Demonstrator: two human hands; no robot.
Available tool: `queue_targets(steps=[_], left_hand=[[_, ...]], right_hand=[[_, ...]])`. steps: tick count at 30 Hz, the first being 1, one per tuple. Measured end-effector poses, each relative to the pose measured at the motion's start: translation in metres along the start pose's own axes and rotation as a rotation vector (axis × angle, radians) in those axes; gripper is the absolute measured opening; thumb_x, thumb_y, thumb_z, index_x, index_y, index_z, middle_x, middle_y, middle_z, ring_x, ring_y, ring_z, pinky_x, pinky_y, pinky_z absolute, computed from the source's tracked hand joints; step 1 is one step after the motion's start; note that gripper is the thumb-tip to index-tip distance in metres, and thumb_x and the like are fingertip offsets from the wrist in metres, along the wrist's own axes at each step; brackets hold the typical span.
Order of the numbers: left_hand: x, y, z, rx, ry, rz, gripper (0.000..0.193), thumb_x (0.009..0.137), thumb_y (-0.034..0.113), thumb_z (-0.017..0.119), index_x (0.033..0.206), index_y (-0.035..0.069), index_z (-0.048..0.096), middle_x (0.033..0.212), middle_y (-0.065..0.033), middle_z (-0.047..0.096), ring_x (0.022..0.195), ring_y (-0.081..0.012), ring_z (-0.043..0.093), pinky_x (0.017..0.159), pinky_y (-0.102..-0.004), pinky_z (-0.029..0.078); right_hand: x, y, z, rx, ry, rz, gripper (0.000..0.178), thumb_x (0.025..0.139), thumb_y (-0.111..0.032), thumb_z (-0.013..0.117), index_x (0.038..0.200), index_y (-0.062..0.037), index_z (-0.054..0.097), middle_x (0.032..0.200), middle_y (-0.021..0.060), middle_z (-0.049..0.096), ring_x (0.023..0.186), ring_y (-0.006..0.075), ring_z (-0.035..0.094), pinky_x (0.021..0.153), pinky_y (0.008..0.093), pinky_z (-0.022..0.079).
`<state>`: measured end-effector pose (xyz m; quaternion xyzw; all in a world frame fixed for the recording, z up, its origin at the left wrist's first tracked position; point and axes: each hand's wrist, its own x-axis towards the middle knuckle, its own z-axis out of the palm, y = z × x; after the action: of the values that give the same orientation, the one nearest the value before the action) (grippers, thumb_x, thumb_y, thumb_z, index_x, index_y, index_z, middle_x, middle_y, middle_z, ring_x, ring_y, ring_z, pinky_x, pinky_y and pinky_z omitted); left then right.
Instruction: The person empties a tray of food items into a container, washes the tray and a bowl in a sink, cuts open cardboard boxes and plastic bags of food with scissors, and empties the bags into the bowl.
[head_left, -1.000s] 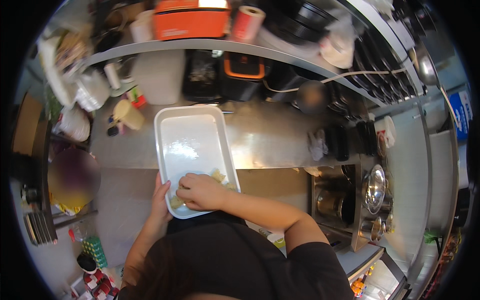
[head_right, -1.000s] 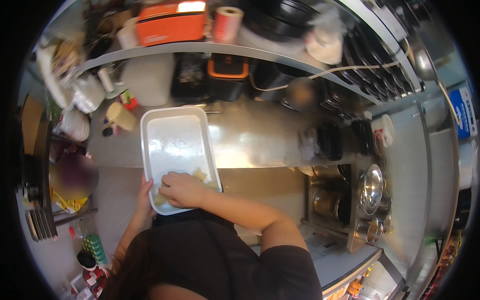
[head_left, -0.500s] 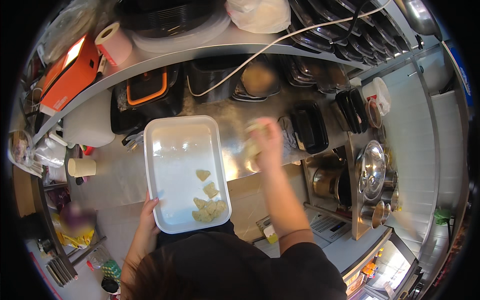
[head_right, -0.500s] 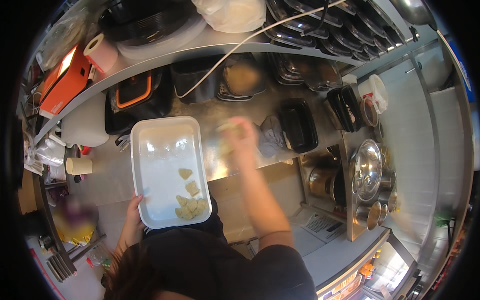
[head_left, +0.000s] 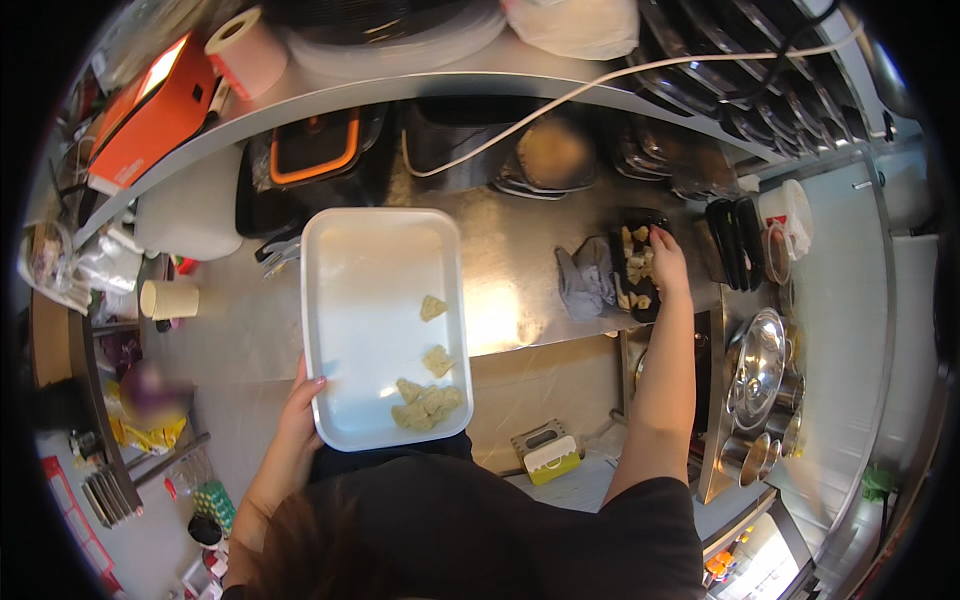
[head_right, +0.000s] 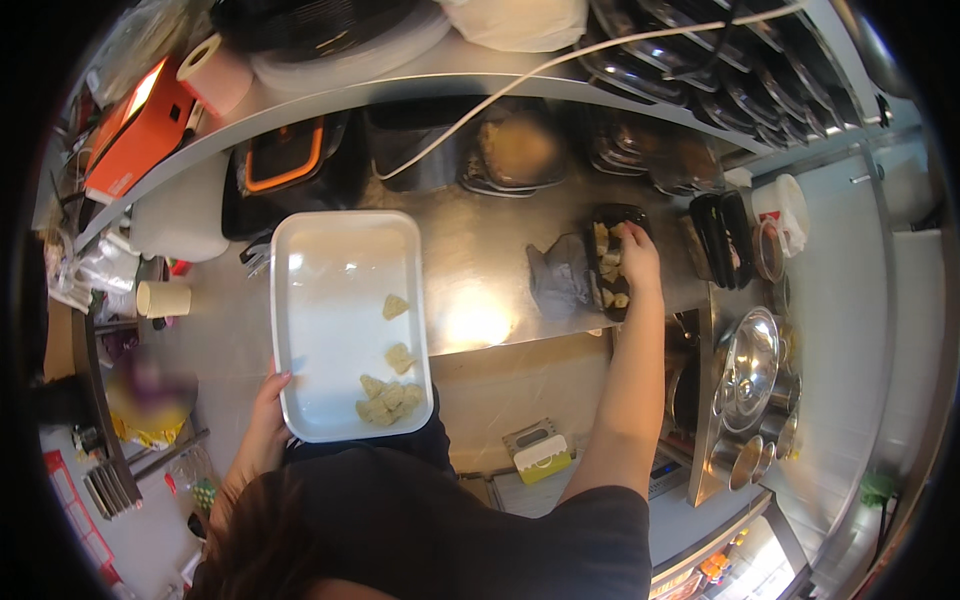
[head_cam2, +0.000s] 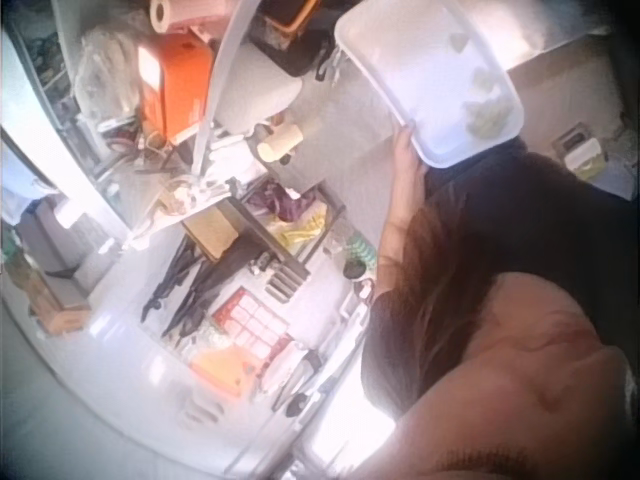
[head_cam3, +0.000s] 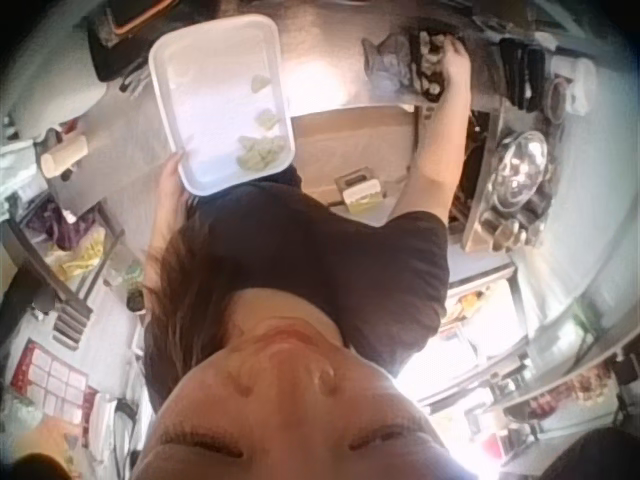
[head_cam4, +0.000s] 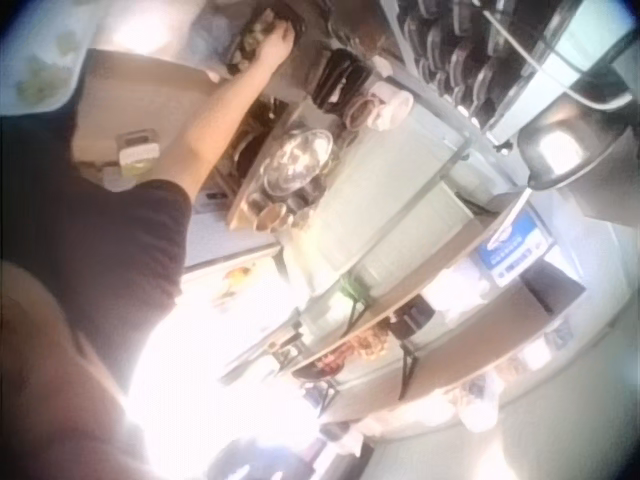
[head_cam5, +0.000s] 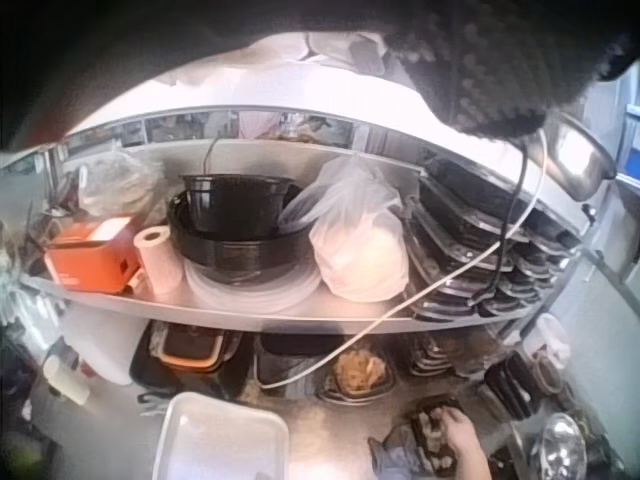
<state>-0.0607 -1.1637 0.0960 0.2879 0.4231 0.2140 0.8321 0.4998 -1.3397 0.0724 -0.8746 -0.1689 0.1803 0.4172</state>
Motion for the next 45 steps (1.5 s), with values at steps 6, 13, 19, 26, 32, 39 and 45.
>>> queue_targets(steps=[6, 13, 19, 26, 32, 39, 45], left_hand=[[0.002, 0.007, 0.017, 0.000, -0.055, 0.006, 0.074, 0.080, 0.010, 0.049, 0.147, 0.010, 0.018, 0.137, -0.0163, 0.041, 0.123, -0.0276, 0.045, 0.100, -0.0383, 0.041], [-0.001, 0.012, 0.024, 0.048, -0.138, 0.055, 0.075, 0.078, 0.014, 0.051, 0.147, 0.009, 0.019, 0.137, -0.0166, 0.040, 0.125, -0.0288, 0.042, 0.102, -0.0397, 0.038], [-0.001, 0.011, 0.013, 0.009, -0.072, 0.072, 0.076, 0.076, 0.007, 0.046, 0.147, 0.010, 0.019, 0.137, -0.0179, 0.040, 0.123, -0.0304, 0.045, 0.101, -0.0404, 0.041], [0.002, 0.004, -0.008, -0.120, 0.007, -0.049, 0.061, 0.077, 0.011, 0.044, 0.137, 0.010, 0.032, 0.123, -0.0163, 0.047, 0.115, -0.0324, 0.050, 0.096, -0.0450, 0.046], [0.005, -0.001, -0.004, -0.107, -0.062, -0.027, 0.064, 0.077, 0.011, 0.045, 0.140, 0.011, 0.029, 0.125, -0.0160, 0.046, 0.116, -0.0312, 0.049, 0.097, -0.0431, 0.044], [0.006, 0.006, 0.024, -0.002, -0.134, -0.026, 0.068, 0.077, 0.011, 0.044, 0.143, 0.011, 0.025, 0.131, -0.0164, 0.042, 0.120, -0.0308, 0.045, 0.100, -0.0416, 0.041], [0.008, 0.005, 0.038, -0.027, -0.128, -0.038, 0.076, 0.075, 0.008, 0.044, 0.146, 0.013, 0.020, 0.135, -0.0172, 0.039, 0.124, -0.0312, 0.042, 0.101, -0.0420, 0.040]], right_hand=[[-0.154, -0.120, 0.077, -0.070, -0.141, -0.577, 0.038, 0.084, -0.009, 0.062, 0.120, -0.0029, 0.054, 0.119, 0.0114, 0.055, 0.107, 0.0254, 0.054, 0.092, 0.0343, 0.042], [-0.248, -0.151, 0.154, -0.533, -0.512, -0.987, 0.058, 0.077, -0.037, 0.069, 0.123, -0.0045, 0.055, 0.115, 0.0217, 0.052, 0.115, 0.0371, 0.045, 0.108, 0.0492, 0.027], [-0.307, -0.143, 0.152, -0.354, -0.662, -0.961, 0.051, 0.077, -0.037, 0.069, 0.118, -0.0094, 0.056, 0.095, 0.0149, 0.050, 0.090, 0.0340, 0.048, 0.084, 0.0434, 0.041], [-0.329, -0.135, 0.169, -0.271, -0.754, -0.863, 0.033, 0.079, -0.035, 0.068, 0.097, -0.0087, 0.060, 0.086, 0.0108, 0.052, 0.083, 0.0304, 0.051, 0.070, 0.0404, 0.045], [-0.325, -0.124, 0.167, -0.113, -0.869, -0.729, 0.026, 0.080, -0.029, 0.067, 0.093, -0.0084, 0.060, 0.083, 0.0103, 0.058, 0.081, 0.0317, 0.058, 0.071, 0.0403, 0.047], [-0.312, -0.116, 0.171, 0.093, -1.012, -0.511, 0.022, 0.075, -0.017, 0.070, 0.092, -0.0052, 0.064, 0.087, 0.0135, 0.064, 0.082, 0.0295, 0.062, 0.075, 0.0358, 0.049], [-0.235, -0.121, 0.115, 0.768, -0.614, 0.069, 0.013, 0.087, -0.010, 0.059, 0.100, -0.0083, 0.061, 0.083, 0.0018, 0.063, 0.061, 0.0111, 0.060, 0.052, 0.0230, 0.049]])
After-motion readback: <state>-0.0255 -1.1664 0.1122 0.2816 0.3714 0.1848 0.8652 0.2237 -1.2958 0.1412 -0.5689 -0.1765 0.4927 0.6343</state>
